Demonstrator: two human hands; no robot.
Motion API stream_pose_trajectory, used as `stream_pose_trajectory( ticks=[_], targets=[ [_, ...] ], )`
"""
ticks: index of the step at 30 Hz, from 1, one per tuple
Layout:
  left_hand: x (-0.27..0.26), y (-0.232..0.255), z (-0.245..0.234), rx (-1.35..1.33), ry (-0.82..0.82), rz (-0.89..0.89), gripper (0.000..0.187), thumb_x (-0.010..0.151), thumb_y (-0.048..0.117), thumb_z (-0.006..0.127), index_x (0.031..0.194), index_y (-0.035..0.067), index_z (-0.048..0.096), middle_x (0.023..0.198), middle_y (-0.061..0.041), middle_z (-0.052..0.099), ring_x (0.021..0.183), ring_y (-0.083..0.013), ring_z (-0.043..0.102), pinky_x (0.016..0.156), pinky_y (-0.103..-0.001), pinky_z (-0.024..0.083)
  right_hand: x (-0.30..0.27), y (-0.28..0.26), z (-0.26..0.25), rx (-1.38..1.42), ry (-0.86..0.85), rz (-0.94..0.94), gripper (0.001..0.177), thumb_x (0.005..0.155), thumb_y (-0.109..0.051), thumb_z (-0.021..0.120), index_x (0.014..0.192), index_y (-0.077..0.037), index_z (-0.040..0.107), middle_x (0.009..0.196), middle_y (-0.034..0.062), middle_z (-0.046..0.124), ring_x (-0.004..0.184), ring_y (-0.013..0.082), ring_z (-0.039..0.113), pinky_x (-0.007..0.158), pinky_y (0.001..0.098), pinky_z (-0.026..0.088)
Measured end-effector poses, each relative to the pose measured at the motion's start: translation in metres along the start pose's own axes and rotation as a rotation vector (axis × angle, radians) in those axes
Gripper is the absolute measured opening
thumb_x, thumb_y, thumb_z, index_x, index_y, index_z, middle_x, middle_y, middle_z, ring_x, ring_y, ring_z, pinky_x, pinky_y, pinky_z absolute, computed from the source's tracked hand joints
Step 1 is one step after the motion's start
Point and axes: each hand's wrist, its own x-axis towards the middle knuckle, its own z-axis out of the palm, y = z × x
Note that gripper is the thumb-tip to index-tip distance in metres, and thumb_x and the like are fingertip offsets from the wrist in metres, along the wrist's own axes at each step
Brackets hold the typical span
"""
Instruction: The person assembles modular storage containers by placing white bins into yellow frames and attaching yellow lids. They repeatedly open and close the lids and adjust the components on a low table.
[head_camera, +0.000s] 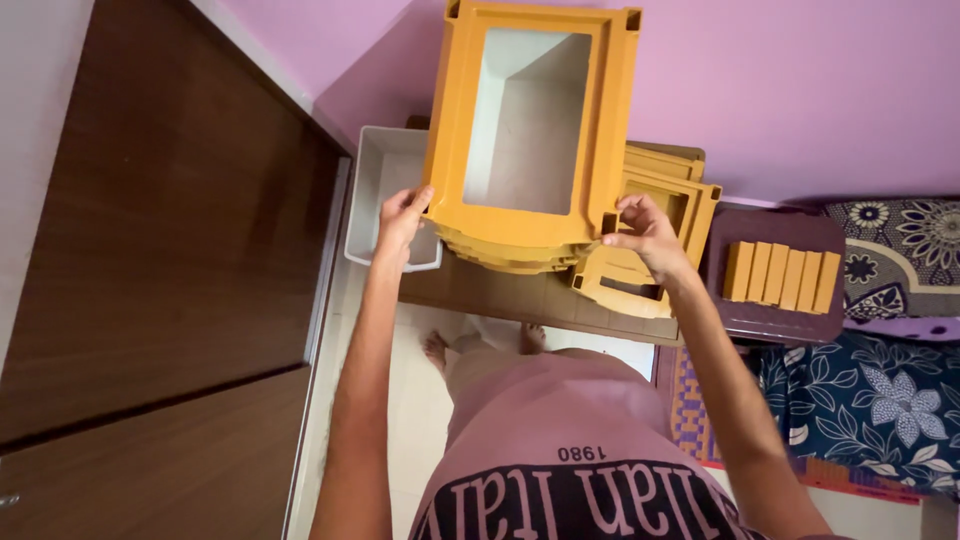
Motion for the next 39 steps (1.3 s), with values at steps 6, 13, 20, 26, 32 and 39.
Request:
stream_pose_trajectory(
  ticks=[6,13,20,26,32,39],
  targets=[
    [-0.002,-0.009,0.005,0.058,0.101,0.061,0.041,0.090,0.042,0.079,0.104,0.003,0.075,0.081,0.003,0.064,0.070,-0.0072,0.054,0.059,-0.025,0.043,-0.002,-0.003,0.002,-0.002,-0.012,0.023,0.050,0.077,0.001,0.084,0.115,-0.012,0.054,0.113,0.0033,0.067,0.107,0.0155,0.064,0.092,0.0323,0.056],
    [-0.001,-0.015,0.011,0.021,0.127,0.158,0.041,0.091,0.038,0.078,0.106,0.000,0.075,0.086,0.000,0.070,0.076,-0.0087,0.058,0.067,-0.026,0.048,0.011,-0.017,0.001,-0.071,0.103,0.138,0.033,0.091,-0.016,0.077,0.117,-0.011,0.057,0.118,0.0116,0.071,0.111,0.0184,0.065,0.099,0.0327,0.050],
    [-0.009,-0.005,0.014,0.087,0.152,0.122,0.044,0.091,0.039,0.076,0.110,-0.001,0.074,0.093,-0.006,0.075,0.082,-0.0138,0.064,0.075,-0.030,0.052,0.089,-0.036,-0.022,-0.297,0.273,0.163,0.049,0.093,-0.028,0.075,0.132,-0.003,0.058,0.120,0.0102,0.071,0.111,0.0194,0.068,0.092,0.0346,0.054],
    [-0.022,0.004,0.017,0.074,0.162,0.095,0.045,0.092,0.038,0.074,0.110,-0.002,0.073,0.091,-0.007,0.074,0.081,-0.0149,0.063,0.074,-0.031,0.051,0.213,-0.061,-0.044,-0.282,0.413,0.076,0.062,0.094,-0.038,0.075,0.136,0.002,0.053,0.115,0.0108,0.068,0.104,0.0200,0.067,0.080,0.0365,0.056],
    [-0.026,0.003,0.009,0.092,0.105,0.139,0.043,0.092,0.036,0.075,0.111,-0.002,0.072,0.094,-0.005,0.072,0.082,-0.0135,0.062,0.074,-0.029,0.051,0.298,-0.073,-0.055,-0.264,0.497,0.135,0.051,0.098,-0.045,0.069,0.119,0.002,0.069,0.103,0.0086,0.070,0.091,0.0182,0.065,0.074,0.0346,0.056],
    [-0.027,0.004,0.007,-0.068,0.065,-0.069,0.040,0.090,0.030,0.077,0.114,-0.001,0.071,0.089,-0.002,0.062,0.077,-0.0125,0.054,0.064,-0.029,0.045,0.321,-0.042,-0.071,-0.286,0.563,0.153,0.050,0.100,-0.040,0.074,0.106,0.009,0.074,0.081,0.0073,0.065,0.068,0.0170,0.055,0.058,0.0350,0.046]
  ],
)
